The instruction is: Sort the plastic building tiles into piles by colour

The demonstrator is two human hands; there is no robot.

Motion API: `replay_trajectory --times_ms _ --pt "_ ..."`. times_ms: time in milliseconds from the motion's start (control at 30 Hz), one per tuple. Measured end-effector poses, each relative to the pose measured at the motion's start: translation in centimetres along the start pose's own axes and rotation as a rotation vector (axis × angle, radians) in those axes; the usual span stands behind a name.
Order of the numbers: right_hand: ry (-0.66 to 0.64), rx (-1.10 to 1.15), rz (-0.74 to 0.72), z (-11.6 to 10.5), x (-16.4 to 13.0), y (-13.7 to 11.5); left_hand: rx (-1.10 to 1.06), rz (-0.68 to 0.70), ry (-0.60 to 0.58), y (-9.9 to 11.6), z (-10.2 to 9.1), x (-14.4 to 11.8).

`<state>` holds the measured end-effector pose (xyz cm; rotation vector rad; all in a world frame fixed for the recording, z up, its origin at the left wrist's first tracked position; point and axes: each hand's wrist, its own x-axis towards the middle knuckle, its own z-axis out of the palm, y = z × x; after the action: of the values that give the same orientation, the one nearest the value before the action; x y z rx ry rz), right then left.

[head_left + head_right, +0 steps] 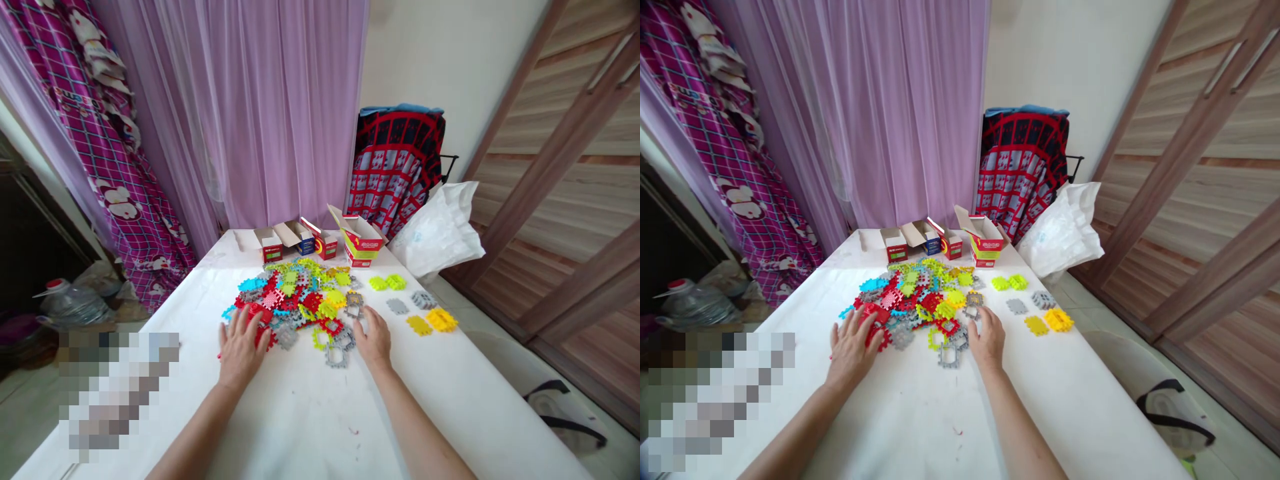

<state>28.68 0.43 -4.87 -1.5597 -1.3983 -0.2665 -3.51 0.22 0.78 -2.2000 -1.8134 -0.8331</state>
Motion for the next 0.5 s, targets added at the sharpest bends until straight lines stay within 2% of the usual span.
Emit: replay_trajectory --times_ms 67,100,133,200,367,433,500 --pt "-0.013 -0.062 0.015 0.9 0.6 0.4 0.009 -0.207 -0.094 -1.8 0.0 0.9" --pt "-0.033 -0.087 0.022 1.4 0.9 0.3 -0.001 -0.240 -0.153 -2.3 0.1 1.2" --pt "-0.061 -0.103 0.025 1.9 1.2 0.1 -0.007 -0.236 -0.195 -2.6 0.4 1.3" --pt "-0.134 -0.102 0.005 2.7 1.5 -0.8 -0.016 -0.164 -0.208 -2.3 1.1 1.2" --pt "-0.271 0.090 -0.117 3.2 2.1 -3.2 -0.215 -0.002 -0.179 0.5 3.1 1.2" --pt "-0.263 0.181 -0.069 3.1 2.3 -3.3 -0.394 -0.011 -0.154 0.5 3.3 2.1" --pt "-0.238 0.260 0.038 2.8 2.4 -3.0 -0.567 -0.089 -0.099 -0.2 3.4 3.4"
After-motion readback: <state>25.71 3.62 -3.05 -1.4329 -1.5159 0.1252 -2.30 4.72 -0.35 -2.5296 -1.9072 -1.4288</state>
